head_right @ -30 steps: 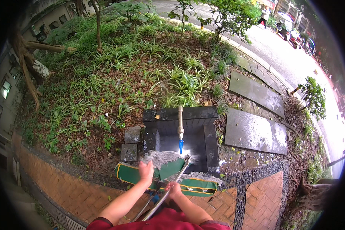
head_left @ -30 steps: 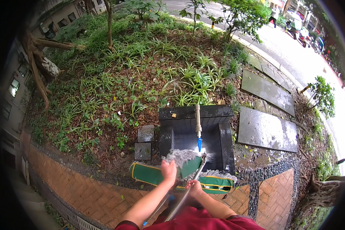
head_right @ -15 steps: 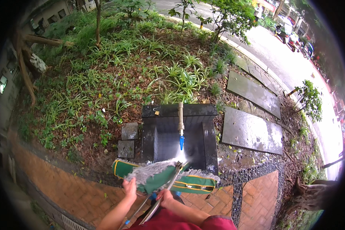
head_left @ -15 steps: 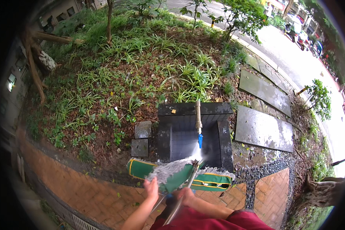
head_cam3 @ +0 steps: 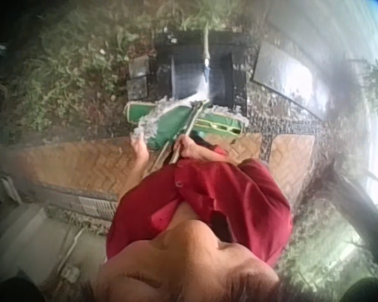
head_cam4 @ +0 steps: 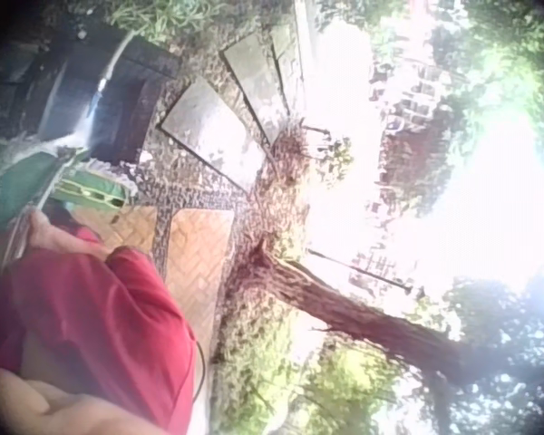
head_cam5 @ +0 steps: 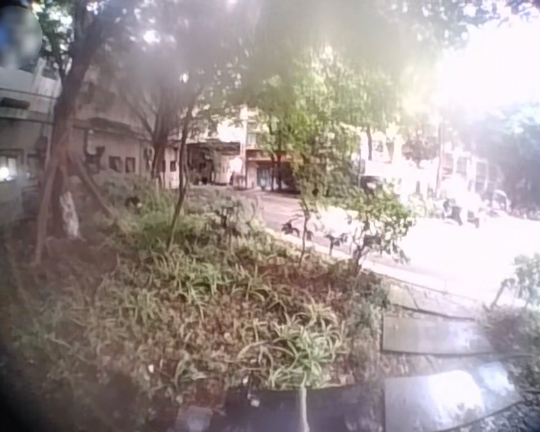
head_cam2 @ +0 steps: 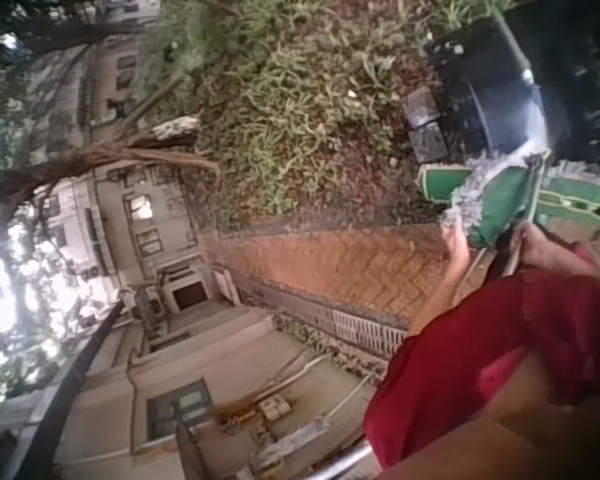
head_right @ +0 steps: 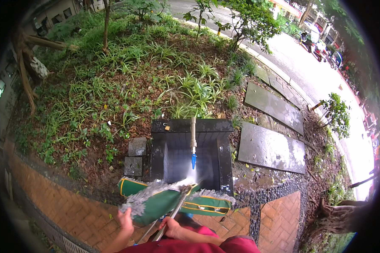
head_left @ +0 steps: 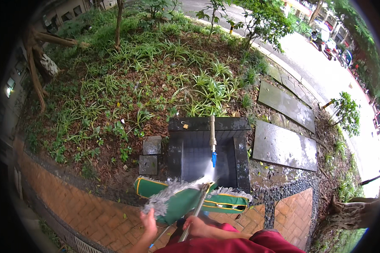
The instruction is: The person rinses a flat mop head under a running outdoor tap, repeatedly flipping and pressing the mop to clean it. The person holds the mop with both hands and manipulates it under the water stream.
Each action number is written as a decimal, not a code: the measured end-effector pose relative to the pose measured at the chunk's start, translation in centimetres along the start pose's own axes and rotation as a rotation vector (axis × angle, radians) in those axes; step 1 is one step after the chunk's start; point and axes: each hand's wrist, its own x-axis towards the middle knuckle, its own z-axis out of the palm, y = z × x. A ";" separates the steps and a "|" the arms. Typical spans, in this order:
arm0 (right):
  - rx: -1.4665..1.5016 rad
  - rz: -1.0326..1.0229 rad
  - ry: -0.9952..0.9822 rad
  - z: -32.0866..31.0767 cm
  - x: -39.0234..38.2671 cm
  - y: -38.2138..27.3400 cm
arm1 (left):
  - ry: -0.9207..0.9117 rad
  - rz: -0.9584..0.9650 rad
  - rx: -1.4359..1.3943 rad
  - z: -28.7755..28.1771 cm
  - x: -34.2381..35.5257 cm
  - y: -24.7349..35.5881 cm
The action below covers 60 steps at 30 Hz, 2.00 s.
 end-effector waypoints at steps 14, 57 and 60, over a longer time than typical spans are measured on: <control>-0.155 0.119 0.074 1.4 -0.3 2.9 | 0.208 -0.496 -0.118 -5.4 2.7 0.7; 0.051 -0.085 0.036 -5.0 4.1 -6.2 | -0.018 -0.118 0.026 13.3 4.3 0.7; -0.006 -0.100 0.069 -4.9 4.5 -4.8 | 0.039 -0.210 -0.122 9.2 4.9 -2.9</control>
